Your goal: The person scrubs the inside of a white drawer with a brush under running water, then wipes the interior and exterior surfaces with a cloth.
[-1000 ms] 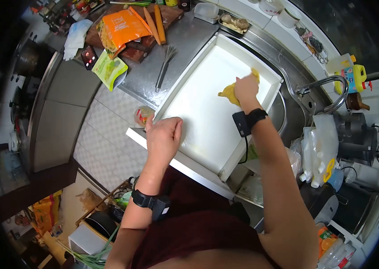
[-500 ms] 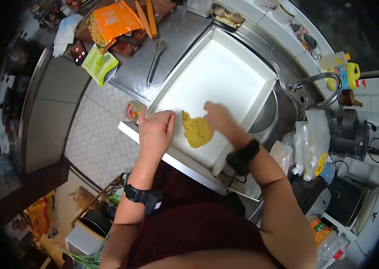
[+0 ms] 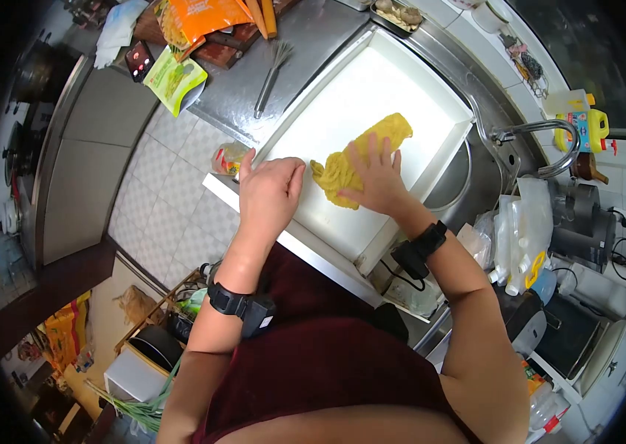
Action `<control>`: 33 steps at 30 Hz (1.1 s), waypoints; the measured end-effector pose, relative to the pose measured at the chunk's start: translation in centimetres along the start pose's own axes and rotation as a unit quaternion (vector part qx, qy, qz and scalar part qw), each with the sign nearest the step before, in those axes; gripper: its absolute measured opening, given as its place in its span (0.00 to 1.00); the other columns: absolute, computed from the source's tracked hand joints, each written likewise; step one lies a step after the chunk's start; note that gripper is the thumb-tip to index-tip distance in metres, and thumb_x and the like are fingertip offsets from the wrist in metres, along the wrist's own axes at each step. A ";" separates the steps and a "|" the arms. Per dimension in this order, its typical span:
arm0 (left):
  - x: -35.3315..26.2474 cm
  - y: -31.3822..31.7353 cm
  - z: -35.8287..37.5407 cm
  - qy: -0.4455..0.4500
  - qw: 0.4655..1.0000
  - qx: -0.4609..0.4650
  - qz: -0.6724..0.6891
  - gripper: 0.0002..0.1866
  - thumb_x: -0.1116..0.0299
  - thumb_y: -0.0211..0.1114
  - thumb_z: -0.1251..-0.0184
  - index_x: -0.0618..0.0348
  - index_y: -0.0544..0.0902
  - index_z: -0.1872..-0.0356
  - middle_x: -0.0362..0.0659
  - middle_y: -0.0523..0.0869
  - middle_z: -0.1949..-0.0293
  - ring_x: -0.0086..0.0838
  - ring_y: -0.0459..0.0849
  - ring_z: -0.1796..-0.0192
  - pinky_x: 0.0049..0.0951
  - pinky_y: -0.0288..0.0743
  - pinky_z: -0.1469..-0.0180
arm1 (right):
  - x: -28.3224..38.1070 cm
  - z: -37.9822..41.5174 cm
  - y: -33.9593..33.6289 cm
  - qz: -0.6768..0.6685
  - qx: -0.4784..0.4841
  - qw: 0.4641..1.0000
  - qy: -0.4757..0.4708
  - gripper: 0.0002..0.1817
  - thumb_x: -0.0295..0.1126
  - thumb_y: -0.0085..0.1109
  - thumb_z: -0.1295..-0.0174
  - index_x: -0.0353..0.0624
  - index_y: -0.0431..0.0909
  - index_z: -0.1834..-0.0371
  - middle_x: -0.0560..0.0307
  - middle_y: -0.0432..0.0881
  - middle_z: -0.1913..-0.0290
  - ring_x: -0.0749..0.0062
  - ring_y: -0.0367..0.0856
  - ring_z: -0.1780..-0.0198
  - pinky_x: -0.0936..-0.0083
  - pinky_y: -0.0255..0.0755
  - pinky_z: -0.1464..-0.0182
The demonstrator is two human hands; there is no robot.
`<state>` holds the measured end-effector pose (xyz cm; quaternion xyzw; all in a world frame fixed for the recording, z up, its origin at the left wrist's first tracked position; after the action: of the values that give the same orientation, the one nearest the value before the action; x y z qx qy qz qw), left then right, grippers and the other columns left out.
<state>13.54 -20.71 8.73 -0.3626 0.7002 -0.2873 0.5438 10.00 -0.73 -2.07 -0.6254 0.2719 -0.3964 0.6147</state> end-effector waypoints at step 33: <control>-0.2 -0.4 -0.4 -0.008 0.999 -0.005 0.052 0.06 0.68 0.62 0.36 0.57 0.84 0.66 0.44 0.86 0.71 0.36 0.83 0.66 0.46 0.58 0.33 | 8.3 -2.0 4.7 -0.318 0.267 0.909 -0.045 0.10 0.35 0.54 0.43 0.43 0.82 0.75 0.52 0.83 0.75 0.56 0.82 0.73 0.63 0.76 0.67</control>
<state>13.29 -20.77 9.24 -0.3307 0.7151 -0.2527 0.5616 13.52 -9.11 -5.53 -0.5084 -0.0853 -0.5997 0.6121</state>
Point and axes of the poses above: each hand's wrist, its own z-axis away from the middle knuckle, its own y-axis out of the palm, x = y × z, the point moved 6 cm from there along -z, towards the middle knuckle
